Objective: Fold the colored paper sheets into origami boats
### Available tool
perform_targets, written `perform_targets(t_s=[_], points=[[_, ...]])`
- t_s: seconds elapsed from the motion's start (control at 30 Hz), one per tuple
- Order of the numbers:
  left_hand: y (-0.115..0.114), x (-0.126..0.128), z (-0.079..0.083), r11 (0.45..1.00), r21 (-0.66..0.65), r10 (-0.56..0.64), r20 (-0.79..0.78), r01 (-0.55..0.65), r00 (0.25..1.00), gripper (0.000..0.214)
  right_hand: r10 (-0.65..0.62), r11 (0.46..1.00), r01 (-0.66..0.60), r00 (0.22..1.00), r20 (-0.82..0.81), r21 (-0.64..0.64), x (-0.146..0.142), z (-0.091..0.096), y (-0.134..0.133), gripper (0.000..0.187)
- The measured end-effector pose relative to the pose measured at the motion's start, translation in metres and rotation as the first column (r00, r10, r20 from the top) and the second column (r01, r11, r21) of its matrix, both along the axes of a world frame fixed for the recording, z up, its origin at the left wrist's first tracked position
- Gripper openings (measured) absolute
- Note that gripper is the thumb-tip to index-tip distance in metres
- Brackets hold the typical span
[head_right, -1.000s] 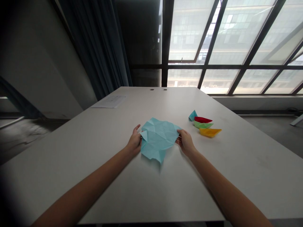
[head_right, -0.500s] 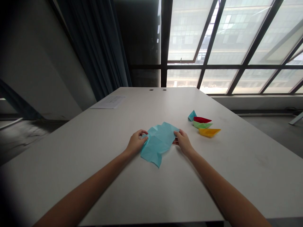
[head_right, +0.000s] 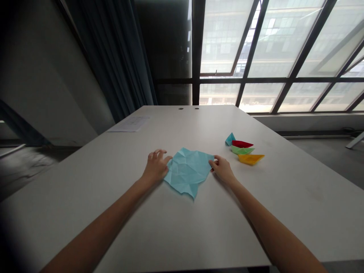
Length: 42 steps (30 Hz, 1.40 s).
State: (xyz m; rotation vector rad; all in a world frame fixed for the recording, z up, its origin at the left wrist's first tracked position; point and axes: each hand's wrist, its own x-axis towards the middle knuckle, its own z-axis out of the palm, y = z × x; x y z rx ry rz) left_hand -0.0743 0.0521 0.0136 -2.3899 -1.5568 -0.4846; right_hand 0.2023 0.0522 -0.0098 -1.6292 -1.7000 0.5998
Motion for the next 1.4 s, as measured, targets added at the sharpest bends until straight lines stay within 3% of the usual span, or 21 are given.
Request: perform_targets(t_s=[0.07,0.13,0.23,0.3,0.4,0.53,0.67,0.8,0.97,1.03,1.13,1.2,1.27,1.33,1.4], points=[[-0.006,0.009,0.003,0.974,-0.041,-0.224,-0.112,0.221,0.968,0.031,0.023,1.0,-0.024,0.999,0.032,0.012,-0.003,0.001,-0.002,0.023],[-0.013,0.018,0.007,0.917,-0.192,-0.377,-0.135,0.349,0.917,0.028,0.035,0.999,-0.037,0.998,0.056,0.023,-0.005,0.001,-0.002,0.024],[-0.023,0.028,0.009,0.866,-0.313,-0.412,-0.002,0.39,0.911,0.038,0.054,0.997,-0.061,0.99,0.129,0.051,-0.006,0.003,-0.002,0.026],[-0.029,0.032,0.006,0.848,-0.368,-0.378,0.084,0.381,0.922,0.049,0.041,0.995,-0.06,0.978,0.206,0.085,-0.003,0.008,-0.001,0.029],[-0.031,0.032,-0.002,0.85,-0.466,-0.228,0.098,0.247,0.969,0.059,-0.088,0.987,0.032,0.928,0.363,0.158,0.009,0.02,-0.001,0.03],[-0.02,0.02,-0.008,0.854,-0.518,0.006,0.096,0.045,0.995,0.077,-0.3,0.954,0.222,0.75,0.589,0.203,0.041,0.03,-0.001,0.029],[-0.003,0.002,-0.009,0.851,-0.512,0.167,0.057,-0.114,0.984,0.083,-0.353,0.916,0.374,0.586,0.729,0.143,0.069,0.028,0.0,0.038],[0.01,-0.015,-0.011,0.839,-0.496,0.268,0.019,-0.224,0.963,0.084,-0.312,0.905,0.422,0.575,0.757,0.052,0.078,0.024,0.0,0.027],[0.018,-0.033,-0.012,0.829,-0.477,0.321,-0.019,-0.29,0.947,0.082,-0.332,0.902,0.423,0.562,0.757,0.082,0.076,0.031,-0.001,0.026],[0.019,-0.037,-0.009,0.846,-0.458,0.289,-0.034,-0.272,0.957,0.081,-0.365,0.912,0.383,0.587,0.723,0.149,0.071,0.037,-0.003,0.026],[0.017,-0.034,0.0,0.914,-0.361,0.191,-0.016,-0.184,0.981,0.072,-0.361,0.928,0.217,0.718,0.595,0.301,0.054,0.044,-0.008,0.03],[0.013,-0.025,0.007,0.964,-0.255,0.108,0.097,-0.08,0.989,0.055,-0.261,0.922,0.052,0.816,0.516,0.384,0.036,0.046,-0.014,0.031],[0.006,-0.009,0.012,0.984,-0.164,-0.01,0.32,0.065,0.947,0.037,-0.059,0.892,-0.171,0.874,0.482,0.419,0.015,0.043,-0.021,0.032],[-0.002,0.01,0.014,0.951,-0.19,-0.08,0.606,0.242,0.792,0.03,0.151,0.835,-0.382,0.851,0.503,0.396,-0.006,0.038,-0.029,0.033],[-0.01,0.028,0.013,0.856,-0.283,0.026,0.859,0.432,0.511,0.037,0.257,0.771,-0.497,0.815,0.52,0.398,-0.023,0.031,-0.037,0.034]])
